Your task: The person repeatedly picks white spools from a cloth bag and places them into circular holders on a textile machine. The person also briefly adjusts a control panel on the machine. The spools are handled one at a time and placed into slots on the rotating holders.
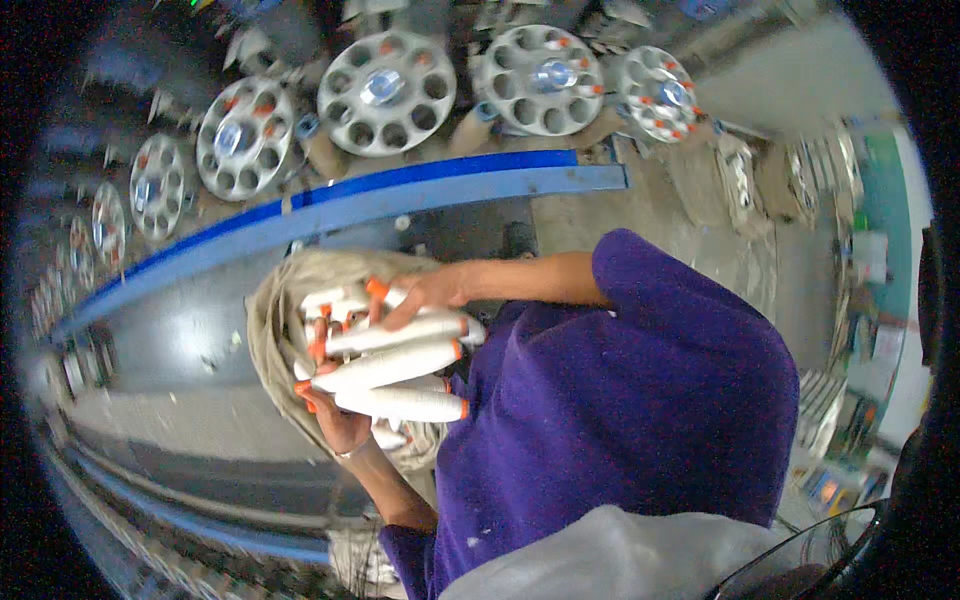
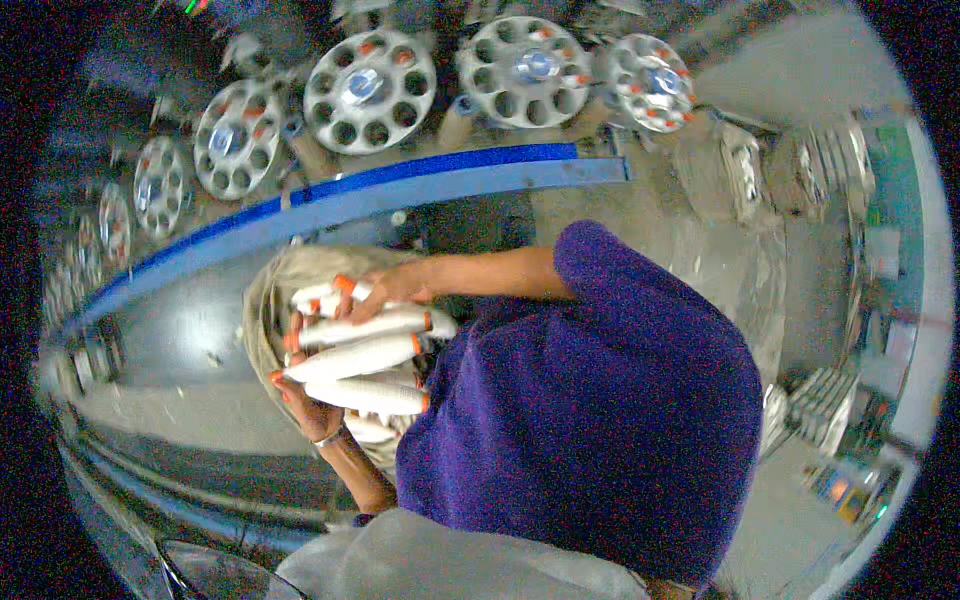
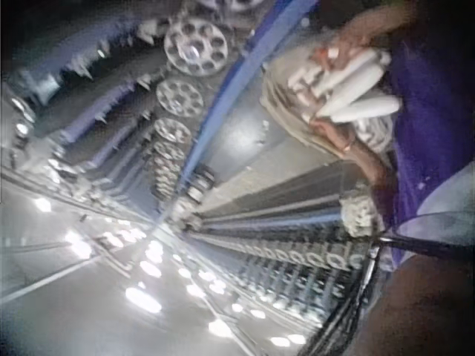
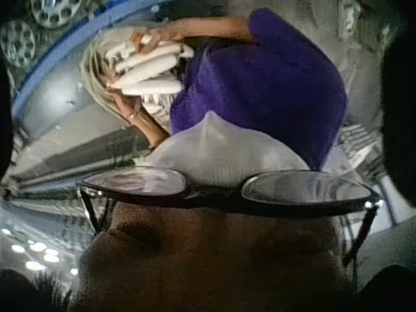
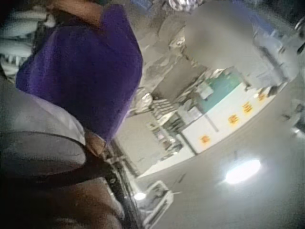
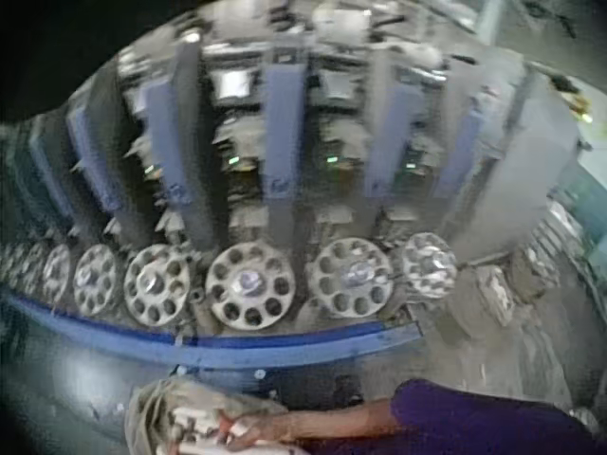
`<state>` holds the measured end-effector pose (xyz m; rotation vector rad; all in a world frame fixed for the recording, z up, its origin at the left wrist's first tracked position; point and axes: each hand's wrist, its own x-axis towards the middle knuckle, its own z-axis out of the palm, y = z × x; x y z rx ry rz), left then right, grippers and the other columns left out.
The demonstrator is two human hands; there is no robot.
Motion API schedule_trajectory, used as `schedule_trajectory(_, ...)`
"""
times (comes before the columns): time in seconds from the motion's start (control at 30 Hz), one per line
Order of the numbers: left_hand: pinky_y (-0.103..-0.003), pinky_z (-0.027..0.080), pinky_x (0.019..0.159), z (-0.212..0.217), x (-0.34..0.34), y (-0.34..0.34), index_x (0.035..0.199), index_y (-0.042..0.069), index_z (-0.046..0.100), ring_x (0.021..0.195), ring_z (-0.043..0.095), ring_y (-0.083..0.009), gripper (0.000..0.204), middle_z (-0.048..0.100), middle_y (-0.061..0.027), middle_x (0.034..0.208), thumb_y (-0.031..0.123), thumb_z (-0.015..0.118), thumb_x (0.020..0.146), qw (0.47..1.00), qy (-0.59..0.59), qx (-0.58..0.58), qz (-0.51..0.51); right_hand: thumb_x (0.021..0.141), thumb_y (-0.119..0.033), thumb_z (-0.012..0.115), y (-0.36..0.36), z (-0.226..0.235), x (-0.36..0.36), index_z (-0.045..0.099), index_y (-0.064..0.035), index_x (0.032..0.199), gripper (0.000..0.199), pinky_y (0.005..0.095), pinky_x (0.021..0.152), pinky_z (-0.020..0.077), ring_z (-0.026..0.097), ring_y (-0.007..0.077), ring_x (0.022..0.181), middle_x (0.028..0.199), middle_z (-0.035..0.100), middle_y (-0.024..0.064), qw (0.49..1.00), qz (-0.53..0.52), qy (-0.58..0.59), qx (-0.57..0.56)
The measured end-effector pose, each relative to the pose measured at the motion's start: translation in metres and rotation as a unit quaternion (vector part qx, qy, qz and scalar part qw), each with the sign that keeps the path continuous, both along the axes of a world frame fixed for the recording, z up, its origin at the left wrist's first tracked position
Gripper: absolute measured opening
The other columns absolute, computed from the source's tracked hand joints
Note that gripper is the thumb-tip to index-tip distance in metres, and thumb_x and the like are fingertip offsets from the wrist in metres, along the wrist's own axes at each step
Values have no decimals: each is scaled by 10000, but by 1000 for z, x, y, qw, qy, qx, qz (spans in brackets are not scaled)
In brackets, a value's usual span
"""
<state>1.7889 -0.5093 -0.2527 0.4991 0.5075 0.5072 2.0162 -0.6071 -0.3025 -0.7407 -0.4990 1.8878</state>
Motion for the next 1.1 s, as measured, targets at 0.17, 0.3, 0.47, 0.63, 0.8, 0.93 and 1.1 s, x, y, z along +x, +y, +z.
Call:
schedule_trajectory(0.17,-452,416,987,5,90,6,1193,64,508,1139,527,-305,496,558,-170,1211,489,451,944,979,-35,95,-177,862,-267,640,-60,-31,21,529,-57,1213,424,342,909,449,551,190,1044,1122,596,86,991,-108,-30,75)
schedule_trajectory(0.3,-398,467,900,15,135,-10,1187,35,511,1000,582,-249,448,598,-126,1111,415,501,950,962,185,110,-169,927,-247,531,-157,-34,58,409,-72,1336,461,299,664,487,591,169,792,1102,618,103,973,-188,-135,17)
schedule_trajectory(0.47,-381,423,980,41,227,-45,1203,4,515,1136,516,-233,442,427,-167,1380,306,609,895,940,122,149,-281,983,-413,421,-215,29,145,347,-112,1409,526,208,336,355,469,58,453,855,640,70,952,-293,-73,51)
schedule_trajectory(0.63,-411,392,1027,63,313,-108,1130,33,557,1174,509,-261,327,479,-157,1341,104,655,827,915,52,216,-338,909,-561,484,-215,63,204,609,-87,1132,539,219,312,357,447,59,391,572,518,-28,938,-210,-276,7)
schedule_trajectory(0.8,-411,408,1007,57,370,-134,1130,4,551,1145,521,-257,318,536,-147,1267,126,633,848,940,100,154,-289,898,-422,582,-301,44,250,607,-77,1041,374,192,396,258,376,22,471,656,491,-58,944,-218,-243,-44)
schedule_trajectory(0.93,-451,358,1055,52,397,-139,1113,13,570,1216,466,-302,290,507,-169,1309,181,593,878,959,63,136,-241,937,-226,528,-337,23,270,580,-52,907,184,208,464,363,459,68,534,684,479,-26,883,-469,9,26)
schedule_trajectory(1.1,-448,401,1005,42,408,-152,1022,-3,616,1123,531,-303,247,564,-175,1228,171,621,847,963,44,99,-247,942,-181,522,-299,36,273,527,-62,767,212,316,748,478,569,158,750,753,509,19,759,-634,-17,147)
